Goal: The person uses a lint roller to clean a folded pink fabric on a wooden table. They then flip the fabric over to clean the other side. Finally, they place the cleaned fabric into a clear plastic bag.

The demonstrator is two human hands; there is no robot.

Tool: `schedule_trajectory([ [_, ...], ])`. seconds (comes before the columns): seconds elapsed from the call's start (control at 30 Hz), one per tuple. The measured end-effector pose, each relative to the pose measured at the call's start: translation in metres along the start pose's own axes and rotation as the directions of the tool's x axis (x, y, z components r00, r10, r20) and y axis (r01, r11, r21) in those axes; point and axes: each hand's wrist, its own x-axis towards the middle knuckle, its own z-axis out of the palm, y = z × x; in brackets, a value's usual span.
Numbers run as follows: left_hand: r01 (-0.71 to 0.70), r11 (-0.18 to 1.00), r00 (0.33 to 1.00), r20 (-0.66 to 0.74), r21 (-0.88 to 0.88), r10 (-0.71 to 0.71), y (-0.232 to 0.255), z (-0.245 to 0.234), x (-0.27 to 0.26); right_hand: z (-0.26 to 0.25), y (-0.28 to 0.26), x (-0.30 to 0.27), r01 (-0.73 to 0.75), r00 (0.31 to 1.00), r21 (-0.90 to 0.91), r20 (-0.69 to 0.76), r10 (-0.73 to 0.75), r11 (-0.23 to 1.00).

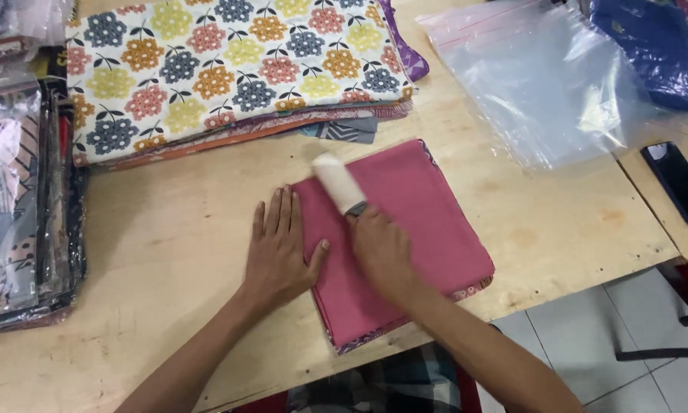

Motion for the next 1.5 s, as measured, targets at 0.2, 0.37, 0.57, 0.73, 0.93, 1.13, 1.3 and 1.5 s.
schedule_trajectory([
  [0.2, 0.018, 1.000, 0.999, 0.033, 0.002, -0.018, 0.003, -0.005, 0.000, -0.009, 0.061, 0.021, -0.130, 0.991, -0.009, 0.029, 0.131, 0.991],
  [0.37, 0.023, 1.000, 0.999, 0.047, 0.005, -0.023, 0.004, -0.007, -0.001, -0.014, 0.090, 0.031, -0.211, 0.976, 0.024, 0.063, 0.209, 0.977],
  [0.57, 0.012, 1.000, 0.999, 0.040, -0.008, -0.011, 0.005, -0.009, -0.001, -0.027, 0.091, 0.039, -0.389, 0.913, 0.157, 0.198, 0.357, 0.908],
  [0.73, 0.034, 0.999, 0.999, 0.043, -0.033, -0.033, 0.005, -0.005, -0.004, -0.049, 0.062, 0.021, -0.394, 0.916, 0.234, 0.178, 0.359, 0.889],
  [0.93, -0.052, 0.992, 0.921, -0.390, -0.115, 0.003, 0.010, 0.007, -0.009, -0.069, 0.009, -0.025, -0.224, 0.930, 0.194, 0.335, 0.150, 0.955],
  [1.13, -0.140, 0.981, 0.957, -0.273, -0.134, 0.100, 0.016, 0.008, -0.017, -0.084, -0.012, -0.035, -0.121, 0.930, 0.295, 0.368, 0.004, 0.948],
  [1.3, -0.020, 1.000, 0.970, -0.241, -0.021, 0.014, 0.012, 0.004, -0.012, -0.059, -0.026, -0.020, -0.085, 0.947, 0.281, 0.321, -0.009, 0.956],
  [1.5, 0.016, 1.000, 0.989, -0.150, 0.006, -0.015, 0.007, 0.004, -0.011, -0.046, -0.049, -0.002, -0.091, 0.958, 0.356, 0.286, -0.016, 0.930],
])
